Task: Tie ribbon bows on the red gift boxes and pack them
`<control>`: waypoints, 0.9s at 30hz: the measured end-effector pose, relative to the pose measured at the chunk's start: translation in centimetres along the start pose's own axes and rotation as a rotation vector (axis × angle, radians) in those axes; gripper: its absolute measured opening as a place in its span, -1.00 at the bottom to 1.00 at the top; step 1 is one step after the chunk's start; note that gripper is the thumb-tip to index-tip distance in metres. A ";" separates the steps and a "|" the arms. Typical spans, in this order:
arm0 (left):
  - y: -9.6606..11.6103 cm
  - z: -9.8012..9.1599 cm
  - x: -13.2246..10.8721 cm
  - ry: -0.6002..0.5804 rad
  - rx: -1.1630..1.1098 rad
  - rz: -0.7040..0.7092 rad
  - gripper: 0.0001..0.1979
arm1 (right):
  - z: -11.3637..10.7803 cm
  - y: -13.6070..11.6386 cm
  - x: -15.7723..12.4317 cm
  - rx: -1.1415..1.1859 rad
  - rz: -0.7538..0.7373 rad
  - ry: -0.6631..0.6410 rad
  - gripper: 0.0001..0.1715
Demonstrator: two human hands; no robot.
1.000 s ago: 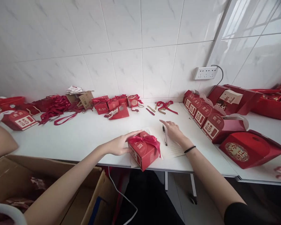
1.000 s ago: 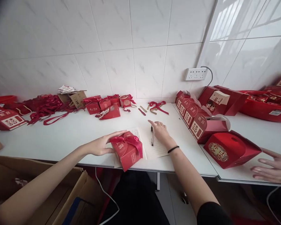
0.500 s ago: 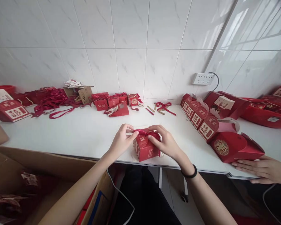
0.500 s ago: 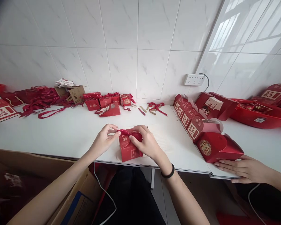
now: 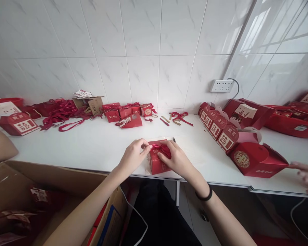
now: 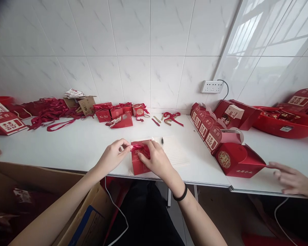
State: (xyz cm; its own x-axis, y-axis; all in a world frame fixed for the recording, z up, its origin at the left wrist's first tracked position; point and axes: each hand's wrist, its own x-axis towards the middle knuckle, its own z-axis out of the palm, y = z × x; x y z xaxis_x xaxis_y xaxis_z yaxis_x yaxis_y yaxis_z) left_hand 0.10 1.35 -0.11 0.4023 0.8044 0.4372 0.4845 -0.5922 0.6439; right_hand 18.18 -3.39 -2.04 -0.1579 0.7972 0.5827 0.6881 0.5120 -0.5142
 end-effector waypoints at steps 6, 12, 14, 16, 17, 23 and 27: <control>1.3 -0.3 0.6 -0.189 -0.610 -0.306 -0.75 | 0.5 -0.6 -0.5 -0.160 -0.127 0.148 -0.67; 0.6 -0.4 0.4 -0.237 -0.686 -0.291 -0.77 | 0.6 -0.7 0.1 -0.085 -0.104 0.081 -0.75; 0.3 -0.3 0.2 -0.206 -0.590 -0.262 -0.72 | 0.6 -0.3 0.3 -0.004 -0.064 0.097 -0.81; 0.0 0.0 -0.1 -0.176 -0.488 -0.247 -0.60 | 0.5 0.1 0.4 0.104 -0.025 0.108 -0.84; -0.1 0.1 -0.2 -0.165 -0.439 -0.244 -0.57 | 0.4 0.2 0.3 0.168 0.002 0.104 -0.85; -0.1 0.9 -0.2 -0.149 -0.368 -0.172 -0.72 | 0.0 0.7 0.2 0.307 0.055 0.053 -0.81; 0.0 1.2 0.0 -0.113 -0.544 -0.287 -0.68 | 0.1 0.8 0.2 0.250 -0.016 0.039 -0.76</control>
State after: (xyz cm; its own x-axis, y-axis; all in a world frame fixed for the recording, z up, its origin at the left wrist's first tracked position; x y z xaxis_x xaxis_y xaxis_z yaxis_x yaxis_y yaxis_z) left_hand 1.07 1.32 -0.86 0.4092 0.9001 0.1495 0.1325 -0.2208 0.9663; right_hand 18.64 -2.77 -2.43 -0.1370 0.7779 0.6132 0.4887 0.5916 -0.6413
